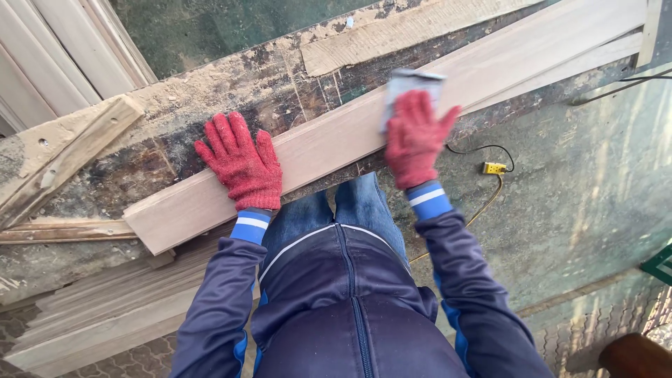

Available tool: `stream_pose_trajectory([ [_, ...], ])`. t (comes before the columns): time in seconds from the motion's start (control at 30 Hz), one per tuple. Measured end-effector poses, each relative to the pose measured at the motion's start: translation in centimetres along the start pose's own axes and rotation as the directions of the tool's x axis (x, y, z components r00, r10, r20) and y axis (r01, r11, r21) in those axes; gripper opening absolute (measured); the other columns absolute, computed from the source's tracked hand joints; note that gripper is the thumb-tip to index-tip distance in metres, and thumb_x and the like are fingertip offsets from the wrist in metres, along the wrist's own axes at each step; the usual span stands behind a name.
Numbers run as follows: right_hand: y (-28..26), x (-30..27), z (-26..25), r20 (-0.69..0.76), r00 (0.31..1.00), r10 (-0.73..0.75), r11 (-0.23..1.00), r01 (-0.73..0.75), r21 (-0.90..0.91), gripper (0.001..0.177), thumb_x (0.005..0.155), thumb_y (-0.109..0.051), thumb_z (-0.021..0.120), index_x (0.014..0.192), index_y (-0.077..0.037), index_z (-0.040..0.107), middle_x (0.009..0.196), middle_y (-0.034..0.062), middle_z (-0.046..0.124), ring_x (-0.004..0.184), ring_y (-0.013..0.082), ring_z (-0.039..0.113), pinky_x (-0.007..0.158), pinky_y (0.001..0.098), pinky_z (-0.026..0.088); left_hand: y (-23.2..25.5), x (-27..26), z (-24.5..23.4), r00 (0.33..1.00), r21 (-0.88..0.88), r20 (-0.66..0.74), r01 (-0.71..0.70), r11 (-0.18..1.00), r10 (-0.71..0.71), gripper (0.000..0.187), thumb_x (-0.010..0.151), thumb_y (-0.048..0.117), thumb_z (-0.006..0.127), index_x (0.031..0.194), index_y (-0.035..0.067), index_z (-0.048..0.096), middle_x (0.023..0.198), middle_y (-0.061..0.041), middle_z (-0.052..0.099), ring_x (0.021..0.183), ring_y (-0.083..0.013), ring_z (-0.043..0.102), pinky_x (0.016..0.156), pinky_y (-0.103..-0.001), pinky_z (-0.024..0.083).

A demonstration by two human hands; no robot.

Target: Sand wooden planks using sandpaper and an electric orbital sander.

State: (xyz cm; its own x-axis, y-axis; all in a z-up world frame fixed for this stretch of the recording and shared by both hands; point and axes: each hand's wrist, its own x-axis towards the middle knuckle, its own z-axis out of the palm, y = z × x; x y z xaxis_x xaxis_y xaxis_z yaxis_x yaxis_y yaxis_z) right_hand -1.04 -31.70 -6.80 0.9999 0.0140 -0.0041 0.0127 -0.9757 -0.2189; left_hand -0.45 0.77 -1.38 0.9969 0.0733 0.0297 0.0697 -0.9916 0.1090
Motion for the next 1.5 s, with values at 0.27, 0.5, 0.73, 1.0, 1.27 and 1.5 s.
stream_pose_trajectory([
  [0.27,-7.2,-1.6,-0.4,-0.13,0.875,-0.466,0.847,0.484,0.221,0.04,0.108,-0.046,0.043,0.143,-0.036,0.06,0.154,-0.0096,0.054,0.152,0.0213,0.035,0.121,0.0765,-0.001,-0.5,-0.5,0.1,0.999,-0.033,-0.038,-0.027,0.999,0.026,0.058,0.111,0.038,0.052,0.152,-0.002,0.048,0.154,-0.031,0.045,0.145,-0.0495,0.039,0.118,-0.07,0.017],
  [0.5,9.6,0.1,-0.8,0.102,0.959,0.264,0.965,-0.263,-0.023,0.046,0.117,-0.05,0.04,0.158,-0.032,0.051,0.161,-0.0016,0.048,0.157,0.0226,0.024,0.119,0.062,-0.018,0.2,0.0,-0.2,0.999,0.01,0.027,0.019,1.0,-0.02,0.063,0.111,0.045,0.049,0.155,0.0,0.046,0.156,-0.028,0.045,0.147,-0.046,0.037,0.119,-0.066,0.018],
  [0.73,-3.2,-4.4,-1.7,-0.08,0.969,-0.233,0.944,0.245,0.223,0.043,0.106,-0.043,0.049,0.137,-0.019,0.066,0.144,0.0069,0.063,0.141,0.0287,0.05,0.123,0.0686,0.011,-0.1,-0.4,-0.3,0.999,0.007,0.012,-0.032,0.999,0.032,0.066,0.11,0.046,0.052,0.155,-0.001,0.047,0.156,-0.032,0.045,0.146,-0.0487,0.037,0.117,-0.067,0.02],
  [1.0,20.9,1.9,-1.2,-0.052,0.961,0.271,0.962,-0.273,-0.023,0.043,0.107,-0.049,0.05,0.146,-0.038,0.061,0.149,-0.0052,0.06,0.145,0.0221,0.046,0.124,0.0587,0.013,1.8,0.2,-2.5,0.972,0.103,0.212,0.08,0.991,-0.1,0.078,0.111,0.057,0.038,0.164,0.001,0.042,0.166,-0.031,0.037,0.156,-0.0444,0.023,0.126,-0.06,0.009],
  [1.27,16.8,4.5,-4.3,-0.035,0.989,-0.147,0.989,0.147,0.007,0.037,0.101,-0.032,0.043,0.13,-0.013,0.056,0.142,0.0077,0.044,0.133,0.0266,0.037,0.121,0.0555,0.022,9.4,1.4,2.1,0.997,0.182,0.074,0.008,0.983,-0.021,0.082,0.118,0.043,0.061,0.167,-0.005,0.015,0.167,-0.032,0.005,0.157,-0.0492,0.001,0.118,-0.069,-0.012],
  [1.5,31.6,6.4,-1.8,-0.227,0.937,-0.265,0.923,0.314,0.222,0.045,0.108,-0.049,0.043,0.138,-0.025,0.067,0.147,0.0001,0.063,0.145,0.0192,0.047,0.127,0.0574,0.01,35.2,7.8,5.4,0.938,0.148,0.343,-0.111,0.983,0.054,0.092,0.103,0.074,0.028,0.165,0.006,0.035,0.169,-0.032,0.027,0.159,-0.0466,0.014,0.126,-0.068,-0.001],
])
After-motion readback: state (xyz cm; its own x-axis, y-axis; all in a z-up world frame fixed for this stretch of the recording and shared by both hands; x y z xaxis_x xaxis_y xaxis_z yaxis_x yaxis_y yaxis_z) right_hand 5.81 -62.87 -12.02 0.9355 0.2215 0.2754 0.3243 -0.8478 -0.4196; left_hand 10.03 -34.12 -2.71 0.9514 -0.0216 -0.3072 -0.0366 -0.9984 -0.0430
